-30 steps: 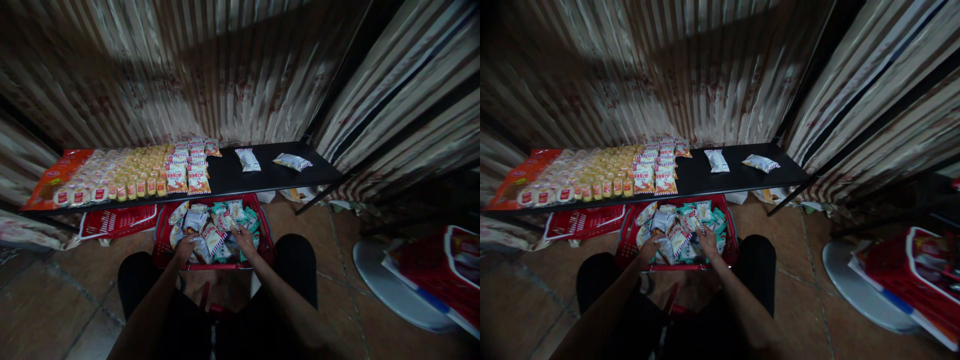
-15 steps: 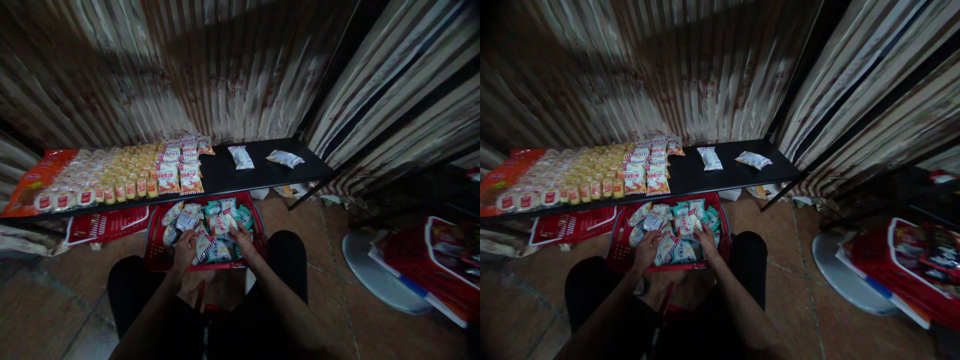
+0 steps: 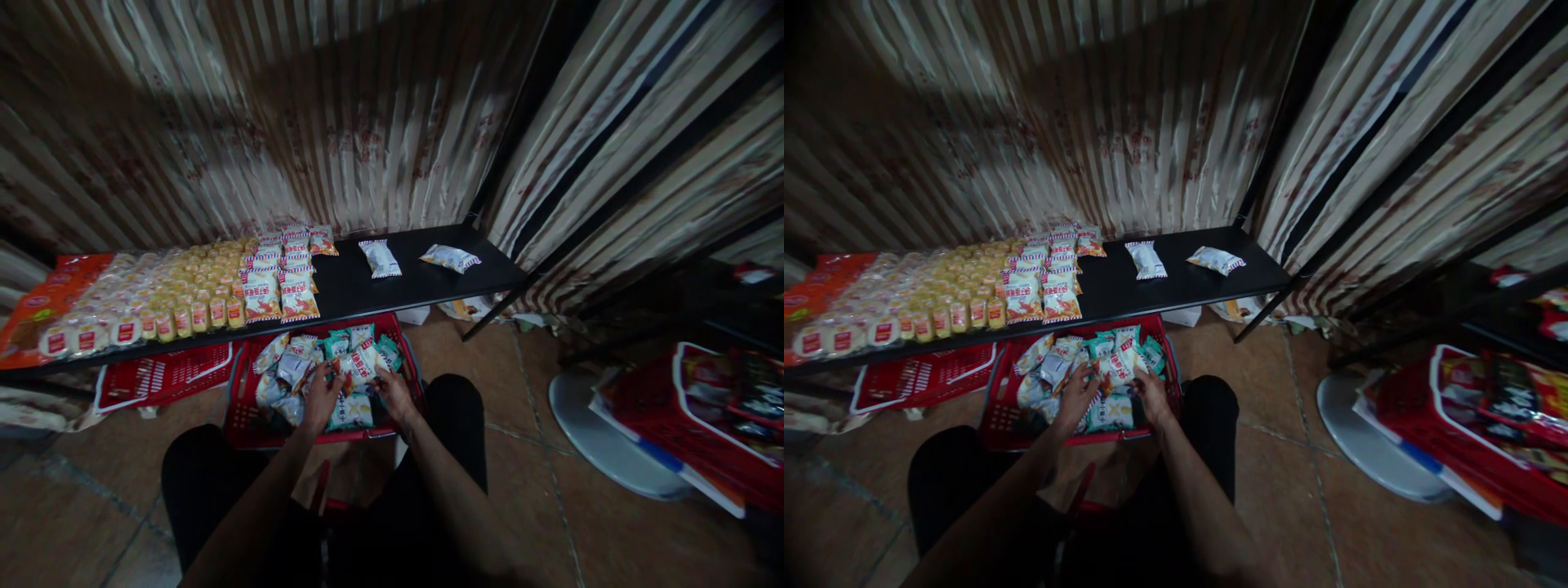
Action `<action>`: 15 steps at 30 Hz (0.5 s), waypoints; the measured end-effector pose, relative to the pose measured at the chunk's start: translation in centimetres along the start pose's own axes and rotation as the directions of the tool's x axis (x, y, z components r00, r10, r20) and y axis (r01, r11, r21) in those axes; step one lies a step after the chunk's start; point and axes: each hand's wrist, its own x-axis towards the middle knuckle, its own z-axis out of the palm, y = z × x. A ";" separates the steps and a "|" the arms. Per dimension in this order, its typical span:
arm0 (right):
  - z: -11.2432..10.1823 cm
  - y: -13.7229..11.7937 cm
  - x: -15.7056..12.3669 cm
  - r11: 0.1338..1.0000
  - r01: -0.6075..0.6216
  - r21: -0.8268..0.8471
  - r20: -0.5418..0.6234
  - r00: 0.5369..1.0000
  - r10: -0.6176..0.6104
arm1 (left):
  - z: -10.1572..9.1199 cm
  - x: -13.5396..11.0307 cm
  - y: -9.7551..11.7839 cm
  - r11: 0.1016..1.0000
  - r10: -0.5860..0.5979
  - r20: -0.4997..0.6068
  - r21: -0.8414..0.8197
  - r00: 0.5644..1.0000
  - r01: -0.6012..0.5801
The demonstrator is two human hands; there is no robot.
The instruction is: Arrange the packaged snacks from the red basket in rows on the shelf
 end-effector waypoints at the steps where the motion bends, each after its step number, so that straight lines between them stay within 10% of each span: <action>1: 0.0 0.0 0.0 1.000 0.007 0.004 0.003 1.000 -0.007 | 0.0 0.0 0.3 1.000 0.010 -0.001 0.024 1.000 -0.010; 8: 0.2 0.0 -0.1 0.998 0.065 0.014 0.012 0.998 -0.065 | 0.8 -0.4 1.6 0.920 0.220 0.109 0.306 0.969 -0.243; 15: 0.5 0.0 -0.8 0.990 0.138 -0.003 0.083 0.987 -0.137 | 2.7 -1.2 1.4 0.844 0.077 0.275 0.494 0.958 -0.210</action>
